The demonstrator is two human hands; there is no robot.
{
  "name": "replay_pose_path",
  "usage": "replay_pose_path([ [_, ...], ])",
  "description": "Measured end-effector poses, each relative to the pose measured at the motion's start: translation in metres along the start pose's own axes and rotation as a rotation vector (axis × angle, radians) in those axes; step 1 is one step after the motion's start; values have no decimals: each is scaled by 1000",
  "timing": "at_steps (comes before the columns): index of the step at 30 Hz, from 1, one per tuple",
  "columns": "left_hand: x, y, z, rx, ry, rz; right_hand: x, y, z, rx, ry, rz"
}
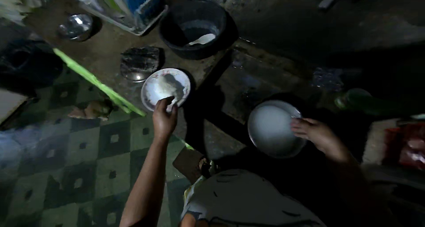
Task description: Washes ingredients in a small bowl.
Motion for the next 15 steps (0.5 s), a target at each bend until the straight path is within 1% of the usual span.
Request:
replay_pose_path([
  [2,-17,13,-1,-1,35,38,-2,6,-9,-44,57,78],
  [4,-42,22,6,-4,55,40,1,11,-25,-157,70,153],
  [6,-71,27,22,-13,35,12,4,18,-35,-256,82,185],
  [8,-105,30,50,-7,-26,-30,8,24,-43,-265,117,189],
  [10,-144,37,90,8,-175,-21,11,30,-48,-242,152,192],
  [11,-165,42,112,22,-284,28,14,32,-50,-231,159,186],
  [13,-209,56,150,77,-527,196,20,35,-54,-196,180,156],
  [15,-258,72,180,131,-732,443,24,37,-55,-158,227,126],
])
Point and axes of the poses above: each hand's wrist, its own x-axis towards the middle knuckle, its own y-axis out of the palm, z = x × y, the point moved 9 cm from there along x, towards the middle knuckle, and after that the axes turned 6 degrees about x, right-handed, at the moved point
